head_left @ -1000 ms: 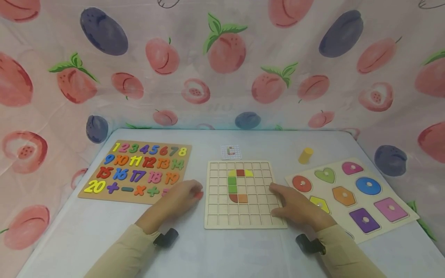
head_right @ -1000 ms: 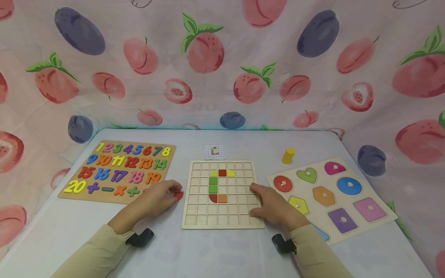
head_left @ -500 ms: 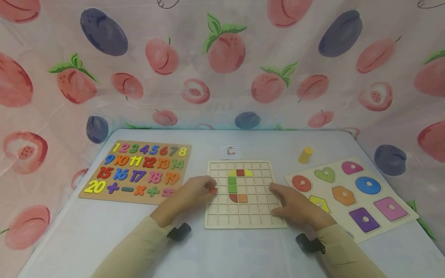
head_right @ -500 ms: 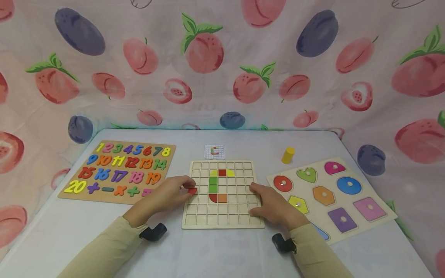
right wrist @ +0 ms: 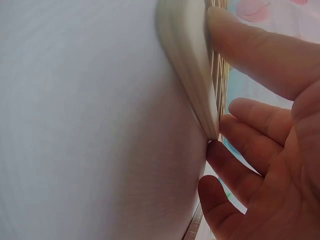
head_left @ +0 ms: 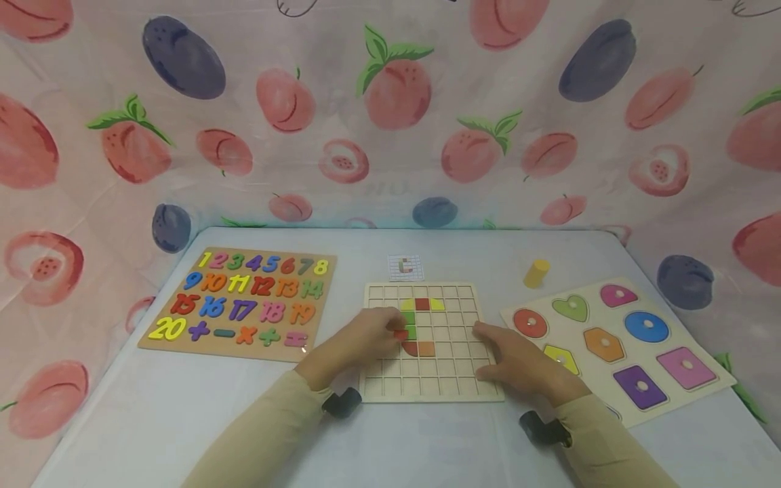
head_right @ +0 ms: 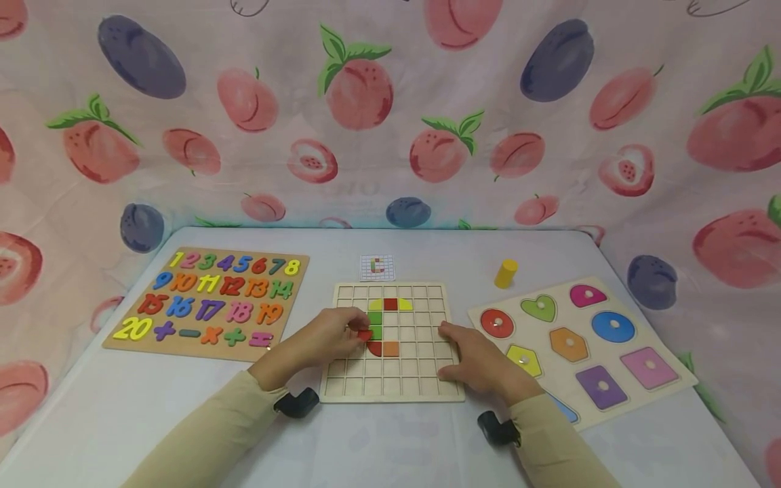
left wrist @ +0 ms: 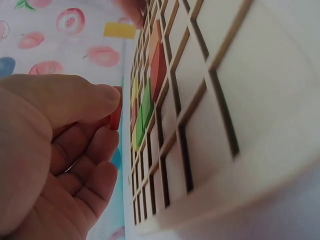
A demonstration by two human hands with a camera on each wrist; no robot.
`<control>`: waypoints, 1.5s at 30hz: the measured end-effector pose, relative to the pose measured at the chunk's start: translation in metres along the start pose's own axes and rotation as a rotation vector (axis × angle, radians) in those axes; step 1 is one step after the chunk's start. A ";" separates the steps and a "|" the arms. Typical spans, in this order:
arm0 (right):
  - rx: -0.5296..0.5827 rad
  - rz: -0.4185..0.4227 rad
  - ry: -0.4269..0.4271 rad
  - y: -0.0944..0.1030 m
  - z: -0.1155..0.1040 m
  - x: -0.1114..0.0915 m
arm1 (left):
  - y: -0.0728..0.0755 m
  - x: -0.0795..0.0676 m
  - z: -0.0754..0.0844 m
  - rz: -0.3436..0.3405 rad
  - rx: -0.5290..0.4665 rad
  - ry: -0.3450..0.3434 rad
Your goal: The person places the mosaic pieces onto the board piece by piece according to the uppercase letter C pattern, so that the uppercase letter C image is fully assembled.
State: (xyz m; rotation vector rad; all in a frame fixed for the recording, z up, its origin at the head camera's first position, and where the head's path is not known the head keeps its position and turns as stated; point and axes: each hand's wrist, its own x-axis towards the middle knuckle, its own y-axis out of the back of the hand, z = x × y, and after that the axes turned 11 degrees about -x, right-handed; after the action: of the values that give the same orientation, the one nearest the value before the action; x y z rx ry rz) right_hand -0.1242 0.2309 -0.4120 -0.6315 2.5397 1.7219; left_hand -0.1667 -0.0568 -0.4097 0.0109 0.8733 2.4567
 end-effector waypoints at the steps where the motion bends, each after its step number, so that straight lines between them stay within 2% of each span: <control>1: 0.002 0.001 0.001 0.000 0.000 0.000 | -0.002 0.001 0.001 -0.003 0.001 -0.011; 8: 0.005 0.008 0.019 0.000 0.000 -0.002 | -0.013 0.006 0.009 -0.033 0.038 -0.063; 17: 0.011 0.002 0.015 0.000 0.001 -0.002 | -0.024 0.011 0.016 -0.063 0.001 -0.075; 27: -0.005 0.013 0.027 -0.001 0.002 -0.002 | -0.031 0.013 0.018 -0.054 0.031 -0.126; 45: -0.006 0.016 0.043 0.000 0.003 0.000 | -0.041 0.021 0.028 -0.065 0.087 -0.131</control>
State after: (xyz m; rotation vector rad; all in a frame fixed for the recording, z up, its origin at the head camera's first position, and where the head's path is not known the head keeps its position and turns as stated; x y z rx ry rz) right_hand -0.1247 0.2341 -0.4130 -0.6569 2.5761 1.7399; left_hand -0.1605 -0.0032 -0.4150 0.1701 0.9071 2.3275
